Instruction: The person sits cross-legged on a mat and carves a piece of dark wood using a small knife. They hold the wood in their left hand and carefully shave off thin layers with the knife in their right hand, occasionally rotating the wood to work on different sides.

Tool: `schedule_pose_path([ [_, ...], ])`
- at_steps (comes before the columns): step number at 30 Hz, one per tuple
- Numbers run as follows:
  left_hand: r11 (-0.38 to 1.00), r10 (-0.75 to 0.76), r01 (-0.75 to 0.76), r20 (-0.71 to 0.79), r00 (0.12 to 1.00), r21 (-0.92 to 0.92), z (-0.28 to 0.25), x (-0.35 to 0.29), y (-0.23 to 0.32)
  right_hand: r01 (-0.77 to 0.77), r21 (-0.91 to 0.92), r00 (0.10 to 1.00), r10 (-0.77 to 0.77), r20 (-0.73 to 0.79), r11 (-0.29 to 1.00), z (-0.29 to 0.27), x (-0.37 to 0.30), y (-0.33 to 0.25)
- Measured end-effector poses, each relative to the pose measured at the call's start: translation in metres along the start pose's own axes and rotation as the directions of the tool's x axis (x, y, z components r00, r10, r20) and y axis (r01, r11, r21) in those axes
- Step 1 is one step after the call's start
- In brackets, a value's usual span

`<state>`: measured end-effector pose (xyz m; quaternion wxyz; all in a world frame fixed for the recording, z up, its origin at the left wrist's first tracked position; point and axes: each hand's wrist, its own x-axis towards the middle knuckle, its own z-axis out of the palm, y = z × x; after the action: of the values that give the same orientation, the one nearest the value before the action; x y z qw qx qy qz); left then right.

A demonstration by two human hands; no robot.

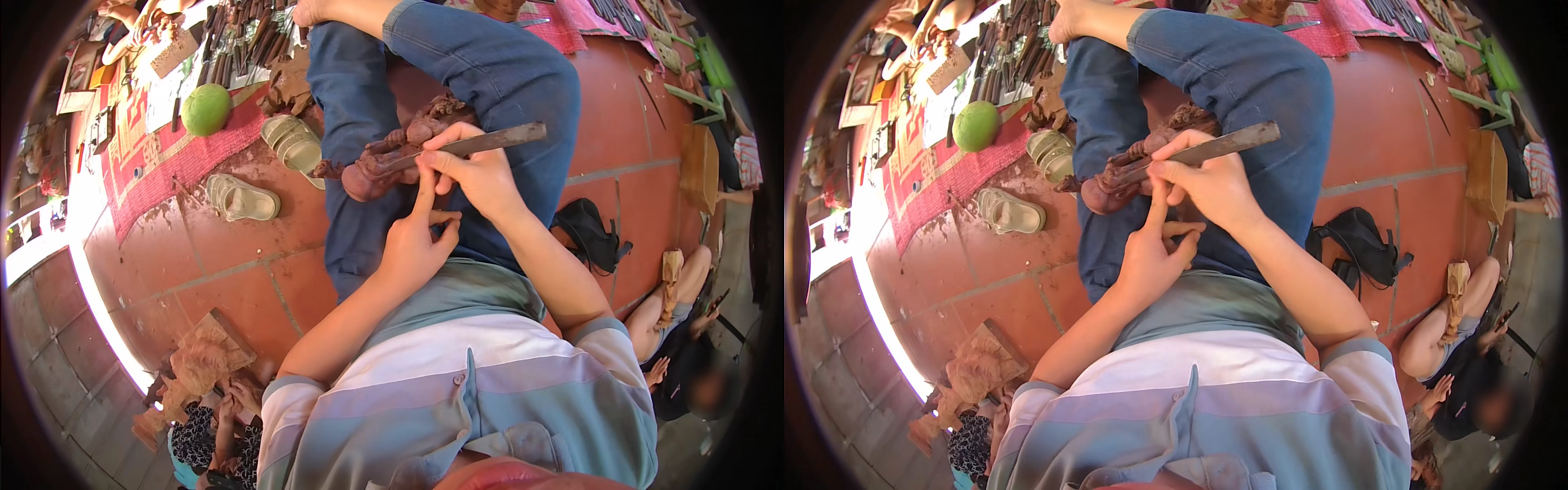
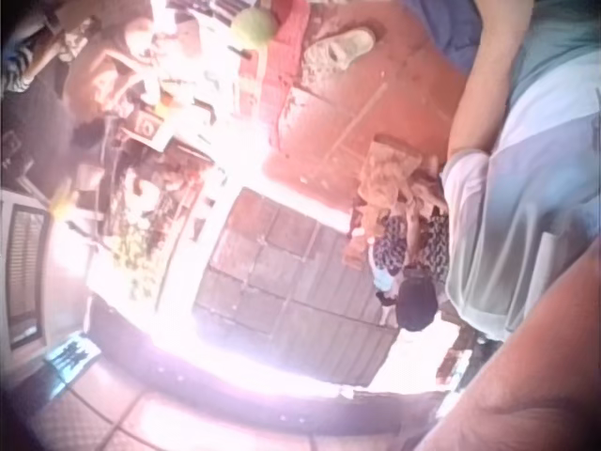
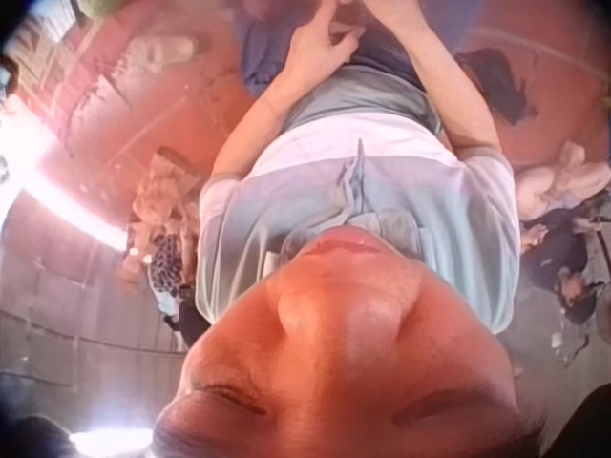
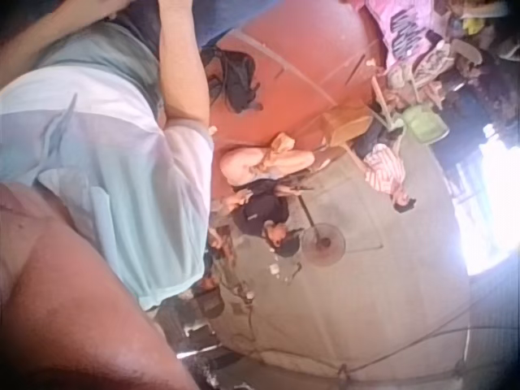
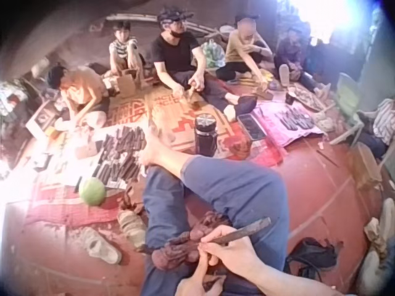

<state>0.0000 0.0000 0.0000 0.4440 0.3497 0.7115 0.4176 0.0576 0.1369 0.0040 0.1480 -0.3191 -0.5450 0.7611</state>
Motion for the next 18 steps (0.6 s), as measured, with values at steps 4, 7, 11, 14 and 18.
schedule_pose_path([
  [4,1.0,-0.009,0.009,0.026,1.0,-0.019,-0.001,0.006,0.01,0.03,-0.018,0.996,-0.031,-0.081,0.999,-0.002,0.003,-0.006],
  [7,0.997,0.068,-0.07,-0.076,0.995,-0.031,0.004,-0.005,0.002,-0.042,0.03,0.998,0.044,-0.051,0.999,0.016,-0.007,-0.014],
  [11,0.999,0.001,-0.001,-0.018,1.0,-0.045,0.0,0.001,0.003,-0.029,0.04,0.999,0.031,-0.036,0.999,0.005,0.002,-0.006],
  [14,0.998,-0.033,0.035,0.041,0.999,-0.044,-0.004,0.005,0.012,0.011,0.008,0.996,-0.011,-0.086,1.0,0.002,0.004,-0.005],
  [18,0.991,0.015,-0.026,-0.087,0.996,-0.133,0.003,-0.007,0.003,0.001,0.055,1.0,0.001,-0.029,0.998,0.016,0.002,-0.008],
])
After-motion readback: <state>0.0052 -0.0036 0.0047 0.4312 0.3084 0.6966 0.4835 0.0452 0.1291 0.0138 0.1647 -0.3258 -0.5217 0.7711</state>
